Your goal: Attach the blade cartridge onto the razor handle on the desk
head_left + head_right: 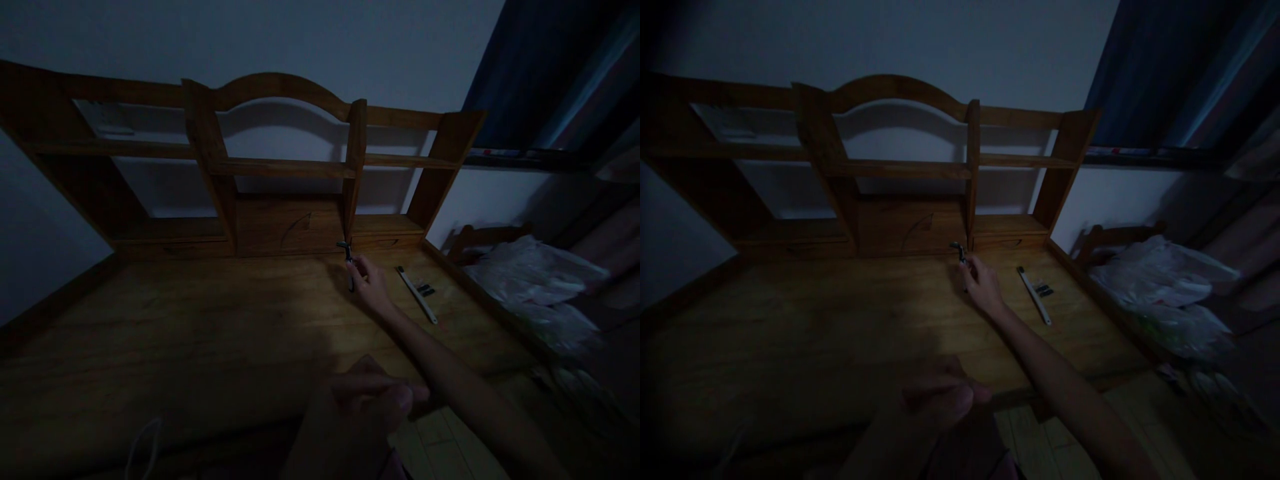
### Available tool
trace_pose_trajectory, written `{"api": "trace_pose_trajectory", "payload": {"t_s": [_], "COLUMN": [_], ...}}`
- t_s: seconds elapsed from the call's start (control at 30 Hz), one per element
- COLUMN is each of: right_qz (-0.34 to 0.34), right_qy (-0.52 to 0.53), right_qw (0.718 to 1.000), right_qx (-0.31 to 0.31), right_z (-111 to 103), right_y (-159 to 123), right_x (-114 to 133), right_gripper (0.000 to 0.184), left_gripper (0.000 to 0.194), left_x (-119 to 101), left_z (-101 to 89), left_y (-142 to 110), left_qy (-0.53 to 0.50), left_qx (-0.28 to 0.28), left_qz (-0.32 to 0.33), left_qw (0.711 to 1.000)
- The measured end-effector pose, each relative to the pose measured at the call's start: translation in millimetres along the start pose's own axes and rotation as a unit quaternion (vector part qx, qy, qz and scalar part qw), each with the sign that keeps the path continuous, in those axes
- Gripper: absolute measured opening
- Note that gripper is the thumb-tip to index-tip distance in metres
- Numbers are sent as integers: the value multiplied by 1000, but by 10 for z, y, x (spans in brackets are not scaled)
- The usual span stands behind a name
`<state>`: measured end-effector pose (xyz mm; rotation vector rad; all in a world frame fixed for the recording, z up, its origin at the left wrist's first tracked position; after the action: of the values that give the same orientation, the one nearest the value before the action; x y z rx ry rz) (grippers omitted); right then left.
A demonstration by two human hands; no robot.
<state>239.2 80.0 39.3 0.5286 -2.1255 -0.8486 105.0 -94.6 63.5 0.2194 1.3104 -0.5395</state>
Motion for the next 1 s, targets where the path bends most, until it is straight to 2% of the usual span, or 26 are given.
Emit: {"api": "trace_pose_trajectory", "payload": {"t_s": [0.1, 0.2, 0.37, 0.53, 0.67, 0.77, 0.9, 1.0], "right_qz": [-2, 1, 8, -3, -9, -2, 0, -1], "right_qy": [9, 10, 17, 9, 3, 10, 14, 13], "right_qw": [1000, 1000, 1000, 1000, 1000, 1000, 1000, 1000], "right_qx": [-9, -11, -15, -14, -7, -2, 3, 2], "right_z": [-14, -21, -19, -21, -12, 2, 13, 9], "right_y": [-9, -19, -21, -13, -17, -21, -20, -18], "right_x": [-25, -28, -50, -57, -50, -61, -68, -67], "right_gripper": [33, 33, 33, 32, 32, 31, 31, 30], "left_gripper": [17, 20, 23, 28, 29, 31, 36, 34], "left_x": [40, 10, -82, -120, -241, -237, -104, -1], "left_z": [93, 146, 153, 171, 134, 163, 199, 200], "left_y": [-68, -145, -240, -249, -322, -346, -275, -195], "left_qy": [-22, -13, 11, 71, 83, 84, 47, 9], "left_qx": [37, 30, -2, 14, -20, 6, 56, 71], "left_qz": [-23, -31, 23, 54, 95, 68, 2, -2], "left_qw": [999, 999, 1000, 996, 992, 994, 997, 997]}}
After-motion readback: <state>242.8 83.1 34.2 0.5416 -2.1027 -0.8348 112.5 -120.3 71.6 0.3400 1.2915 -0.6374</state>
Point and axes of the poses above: each hand's wrist, its own y-axis towards the middle knuckle, its own z-axis out of the palm, x = y × z, the point moved 8 cm from there along y, towards the middle knuckle, and after that the axes turned 13 degrees about -z, right-handed, at the moved point
